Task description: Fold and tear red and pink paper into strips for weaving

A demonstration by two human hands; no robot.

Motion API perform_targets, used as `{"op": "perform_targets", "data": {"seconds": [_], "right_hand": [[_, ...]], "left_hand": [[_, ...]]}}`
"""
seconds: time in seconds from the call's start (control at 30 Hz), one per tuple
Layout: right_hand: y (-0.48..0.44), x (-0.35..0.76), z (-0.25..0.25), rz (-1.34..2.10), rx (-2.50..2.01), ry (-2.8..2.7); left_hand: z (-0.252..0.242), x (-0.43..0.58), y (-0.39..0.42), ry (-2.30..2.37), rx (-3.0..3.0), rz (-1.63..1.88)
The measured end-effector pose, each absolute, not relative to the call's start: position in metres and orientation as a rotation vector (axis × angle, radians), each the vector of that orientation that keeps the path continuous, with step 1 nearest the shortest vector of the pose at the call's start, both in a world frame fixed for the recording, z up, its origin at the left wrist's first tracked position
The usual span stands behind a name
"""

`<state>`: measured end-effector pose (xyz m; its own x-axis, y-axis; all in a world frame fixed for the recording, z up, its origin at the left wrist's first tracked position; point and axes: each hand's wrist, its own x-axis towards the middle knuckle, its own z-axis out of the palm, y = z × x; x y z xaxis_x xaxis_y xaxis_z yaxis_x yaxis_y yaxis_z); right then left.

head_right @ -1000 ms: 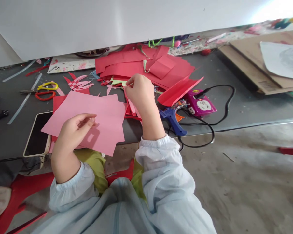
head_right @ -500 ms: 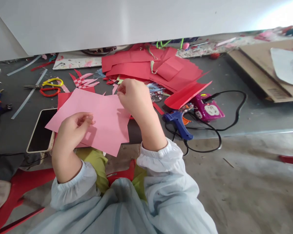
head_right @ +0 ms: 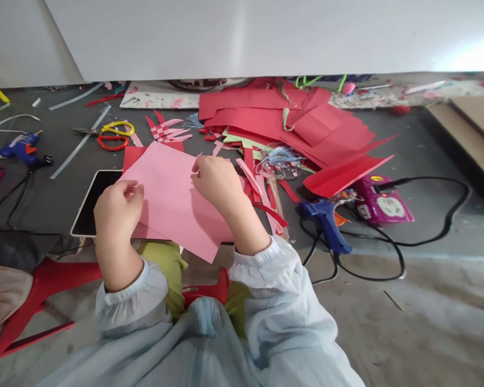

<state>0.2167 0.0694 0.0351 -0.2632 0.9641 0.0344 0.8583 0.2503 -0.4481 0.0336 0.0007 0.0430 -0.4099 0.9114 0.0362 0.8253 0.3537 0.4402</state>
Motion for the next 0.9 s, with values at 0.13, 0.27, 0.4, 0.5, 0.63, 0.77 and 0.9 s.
{"op": "perform_targets", "data": {"seconds": [0.13, 0.27, 0.4, 0.5, 0.63, 0.77, 0.9], "right_hand": [[0.07, 0.213, 0.034, 0.528, -1.666, -2.231], [0.068, 0.208, 0.032, 0.541, -1.635, -2.218], [0.067, 0.205, 0.033, 0.566, -1.612, -2.215], [0.067, 0.208, 0.034, 0.561, -1.623, -2.209], [0.068, 0.216, 0.035, 0.529, -1.619, -2.19], [0.069, 0.228, 0.039, 0.548, -1.615, -2.139], [0.073, 0.243, 0.045, 0.626, -1.591, -2.036]], "left_hand": [[0.04, 0.03, 0.005, 2.59, 1.499, 0.487], [0.035, 0.029, 0.009, 2.647, 1.465, 0.377], [0.033, 0.028, 0.012, 2.667, 1.472, 0.358], [0.032, 0.029, 0.016, 2.721, 1.457, 0.336], [0.03, 0.025, 0.02, 2.803, 1.41, 0.373], [0.029, 0.006, 0.018, 2.755, 1.46, 0.502], [0.041, -0.01, 0.013, 2.761, 1.43, 0.894]]}}
